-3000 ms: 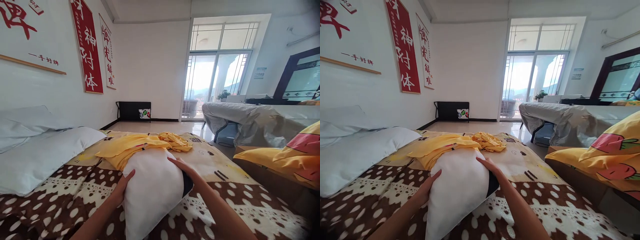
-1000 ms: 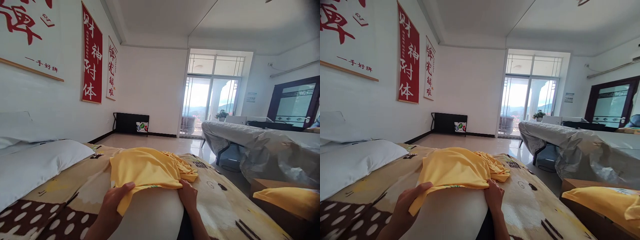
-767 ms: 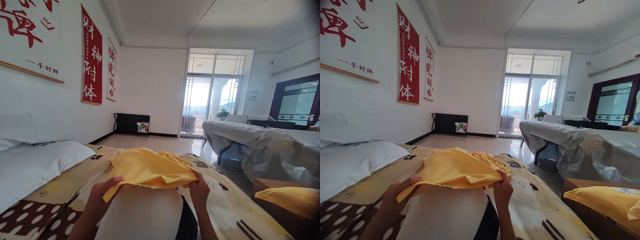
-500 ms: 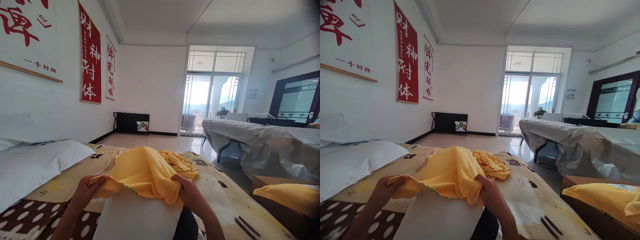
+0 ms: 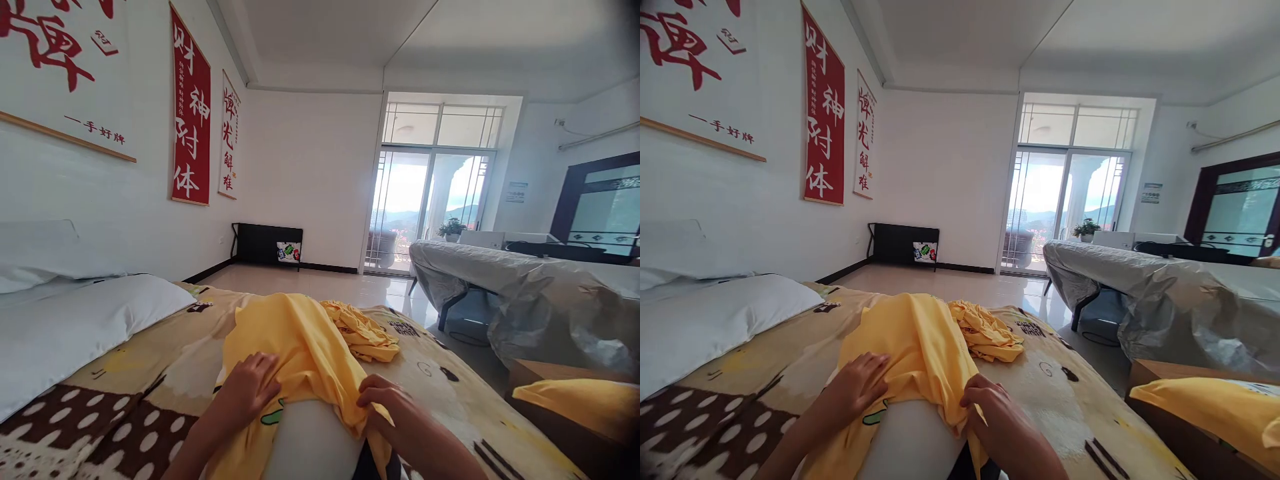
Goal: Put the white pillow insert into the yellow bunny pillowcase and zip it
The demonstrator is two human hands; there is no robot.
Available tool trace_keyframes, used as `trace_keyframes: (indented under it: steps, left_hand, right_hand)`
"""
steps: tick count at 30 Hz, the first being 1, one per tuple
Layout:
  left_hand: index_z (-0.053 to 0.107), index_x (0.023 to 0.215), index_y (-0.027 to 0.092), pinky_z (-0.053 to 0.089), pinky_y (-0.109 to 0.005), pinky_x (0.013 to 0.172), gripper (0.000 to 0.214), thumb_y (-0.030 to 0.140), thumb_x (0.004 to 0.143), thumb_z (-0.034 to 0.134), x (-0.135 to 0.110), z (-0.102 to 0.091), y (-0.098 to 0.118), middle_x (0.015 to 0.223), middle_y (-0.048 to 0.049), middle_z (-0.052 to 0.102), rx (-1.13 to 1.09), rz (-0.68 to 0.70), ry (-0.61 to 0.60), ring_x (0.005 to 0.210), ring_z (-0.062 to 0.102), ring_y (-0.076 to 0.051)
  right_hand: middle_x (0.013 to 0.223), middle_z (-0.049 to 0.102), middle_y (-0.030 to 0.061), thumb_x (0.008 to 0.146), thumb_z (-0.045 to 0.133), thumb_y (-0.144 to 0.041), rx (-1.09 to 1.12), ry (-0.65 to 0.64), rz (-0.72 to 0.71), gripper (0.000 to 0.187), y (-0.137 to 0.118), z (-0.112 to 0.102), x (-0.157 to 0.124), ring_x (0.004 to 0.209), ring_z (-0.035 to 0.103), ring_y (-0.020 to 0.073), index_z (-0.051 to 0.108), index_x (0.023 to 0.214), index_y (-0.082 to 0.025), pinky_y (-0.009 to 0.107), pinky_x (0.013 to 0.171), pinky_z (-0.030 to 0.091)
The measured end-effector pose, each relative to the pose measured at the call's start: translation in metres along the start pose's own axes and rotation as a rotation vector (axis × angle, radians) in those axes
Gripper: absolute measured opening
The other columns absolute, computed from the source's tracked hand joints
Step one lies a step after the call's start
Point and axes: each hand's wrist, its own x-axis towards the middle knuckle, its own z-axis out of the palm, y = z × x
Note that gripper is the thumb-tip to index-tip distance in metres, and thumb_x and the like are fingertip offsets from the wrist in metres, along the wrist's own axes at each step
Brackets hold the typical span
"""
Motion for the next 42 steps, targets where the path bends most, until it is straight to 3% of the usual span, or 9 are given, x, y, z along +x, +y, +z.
trace_keyframes:
  steps: [5, 8, 12, 18, 21, 27, 36, 39, 42]
  left_hand:
    - [0.051, 0.071, 0.019, 0.042, -0.030, 0.075, 0.029, 0.034, 0.092, 0.037, 0.006, 0.011, -0.020, 0.085, -0.0056, 0.059, 0.017, -0.043, -0.054, 0.082, 0.055, -0.019]
    - [0.039, 0.065, 0.020, 0.037, -0.027, 0.067, 0.032, 0.035, 0.092, 0.036, 0.003, -0.001, -0.022, 0.076, -0.0016, 0.055, 0.017, -0.029, -0.056, 0.072, 0.050, -0.016]
    - [0.030, 0.062, 0.020, 0.032, -0.026, 0.062, 0.035, 0.038, 0.091, 0.035, -0.003, -0.023, -0.026, 0.068, 0.0006, 0.049, 0.014, -0.021, -0.069, 0.065, 0.044, -0.014]
    - [0.032, 0.064, 0.020, 0.029, -0.024, 0.060, 0.037, 0.046, 0.090, 0.037, -0.030, -0.076, -0.044, 0.066, 0.0029, 0.038, -0.026, -0.101, -0.010, 0.064, 0.036, -0.013]
    - [0.034, 0.064, 0.020, 0.027, -0.023, 0.059, 0.035, 0.044, 0.087, 0.042, -0.040, -0.091, -0.054, 0.066, 0.0036, 0.032, -0.061, -0.167, -0.135, 0.064, 0.033, -0.012]
    - [0.027, 0.061, 0.019, 0.019, -0.025, 0.055, 0.037, 0.042, 0.085, 0.045, -0.037, -0.079, -0.053, 0.063, 0.0045, 0.026, -0.037, -0.202, -0.412, 0.059, 0.026, -0.011]
    - [0.033, 0.061, 0.019, 0.024, -0.023, 0.057, 0.035, 0.045, 0.081, 0.046, -0.042, -0.093, -0.053, 0.065, 0.0040, 0.030, -0.038, -0.237, -0.423, 0.062, 0.032, -0.012]
    - [0.041, 0.059, 0.019, 0.024, -0.025, 0.056, 0.026, 0.037, 0.076, 0.048, -0.047, -0.088, -0.042, 0.064, 0.0018, 0.045, 0.190, -0.355, -0.293, 0.061, 0.042, -0.014]
    - [0.052, 0.059, 0.020, 0.029, -0.027, 0.057, 0.023, 0.037, 0.074, 0.050, -0.051, -0.071, -0.016, 0.067, -0.0032, 0.060, 0.384, -0.388, -0.274, 0.064, 0.054, -0.019]
  right_hand:
    - [0.118, 0.063, 0.0084, 0.091, 0.032, -0.036, -0.055, 0.265, 0.137, 0.038, -0.008, 0.009, 0.021, 0.107, 0.057, 0.0253, 0.064, 0.109, -0.026, 0.041, 0.096, 0.037]
    - [0.107, 0.067, 0.0073, 0.090, 0.038, -0.035, -0.054, 0.182, 0.152, 0.034, -0.014, 0.031, 0.044, 0.098, 0.059, 0.0228, 0.060, 0.113, -0.024, 0.035, 0.085, 0.040]
    - [0.083, 0.066, 0.0032, 0.088, 0.036, -0.019, -0.129, 0.082, 0.153, 0.023, -0.005, 0.053, 0.062, 0.076, 0.056, 0.0163, 0.059, 0.082, -0.020, 0.027, 0.064, 0.033]
    - [0.079, 0.065, 0.0028, 0.091, 0.038, -0.026, -0.147, 0.167, 0.228, 0.020, 0.011, 0.023, 0.046, 0.074, 0.056, 0.0172, 0.051, 0.077, -0.021, 0.027, 0.062, 0.031]
    - [0.087, 0.068, 0.0047, 0.095, 0.032, -0.038, -0.121, 0.228, 0.334, 0.027, 0.014, 0.021, 0.044, 0.082, 0.060, 0.0209, 0.054, 0.089, -0.023, 0.029, 0.064, 0.034]
    - [0.082, 0.070, 0.0078, 0.089, 0.043, -0.034, -0.162, 0.052, 0.358, 0.026, 0.042, 0.054, 0.059, 0.080, 0.063, 0.0219, 0.060, 0.074, -0.021, 0.030, 0.065, 0.038]
    - [0.074, 0.067, 0.0028, 0.079, 0.051, -0.034, -0.089, 0.180, 0.420, 0.018, 0.063, 0.018, 0.045, 0.073, 0.060, 0.0187, 0.058, 0.069, -0.021, 0.027, 0.063, 0.039]
    - [0.089, 0.068, 0.0043, 0.076, 0.056, -0.032, -0.210, 0.204, 0.508, 0.012, 0.049, 0.013, 0.032, 0.076, 0.061, 0.0202, 0.060, 0.081, -0.022, 0.029, 0.062, 0.038]
    - [0.105, 0.065, 0.0047, 0.078, 0.056, -0.039, -0.215, 0.216, 0.406, 0.023, 0.018, 0.009, 0.018, 0.085, 0.062, 0.0210, 0.060, 0.096, -0.026, 0.030, 0.066, 0.040]
